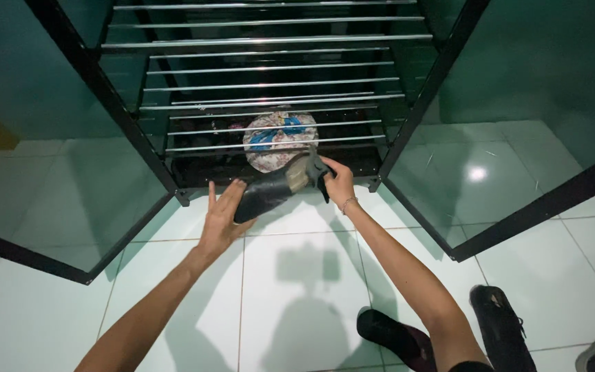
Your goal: The person picks up a black shoe from the floor, wipes it with a cloth, and places it on a metal shoe rack. They repeat this process with another black shoe, wiping it thoroughly before placing it on the rack.
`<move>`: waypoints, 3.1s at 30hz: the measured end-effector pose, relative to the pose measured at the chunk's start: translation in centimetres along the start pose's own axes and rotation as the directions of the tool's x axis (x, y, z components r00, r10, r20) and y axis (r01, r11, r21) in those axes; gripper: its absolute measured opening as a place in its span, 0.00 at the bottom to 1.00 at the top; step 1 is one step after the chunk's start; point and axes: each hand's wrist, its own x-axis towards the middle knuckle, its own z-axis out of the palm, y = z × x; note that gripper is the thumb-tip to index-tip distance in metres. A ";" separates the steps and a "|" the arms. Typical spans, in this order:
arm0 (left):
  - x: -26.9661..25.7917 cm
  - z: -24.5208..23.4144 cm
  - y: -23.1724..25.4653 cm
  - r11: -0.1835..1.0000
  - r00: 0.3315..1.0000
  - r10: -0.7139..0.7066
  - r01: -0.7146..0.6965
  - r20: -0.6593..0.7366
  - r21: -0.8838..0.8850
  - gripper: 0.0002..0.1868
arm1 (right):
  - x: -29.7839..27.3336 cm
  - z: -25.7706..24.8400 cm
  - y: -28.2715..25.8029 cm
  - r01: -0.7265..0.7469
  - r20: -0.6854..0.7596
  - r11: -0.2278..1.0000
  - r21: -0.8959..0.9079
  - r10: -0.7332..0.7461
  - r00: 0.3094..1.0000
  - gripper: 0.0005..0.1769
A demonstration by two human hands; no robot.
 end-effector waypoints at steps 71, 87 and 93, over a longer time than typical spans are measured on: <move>0.6 -5.8 10.5 0.566 0.694 -0.698 0.686 0.178 -0.458 0.36 | -12.2 5.3 -13.7 -0.085 0.300 0.988 0.132 0.042 0.953 0.63; 3.7 -8.8 9.0 0.773 0.833 -0.540 0.435 -0.119 -0.463 0.33 | -6.2 3.9 -22.6 0.200 0.294 0.980 -0.014 -0.187 0.937 0.62; 6.6 -9.9 8.9 0.827 0.856 -0.464 0.325 -0.230 -0.460 0.33 | -3.8 3.0 -26.3 0.377 0.260 0.926 0.036 -0.373 0.891 0.58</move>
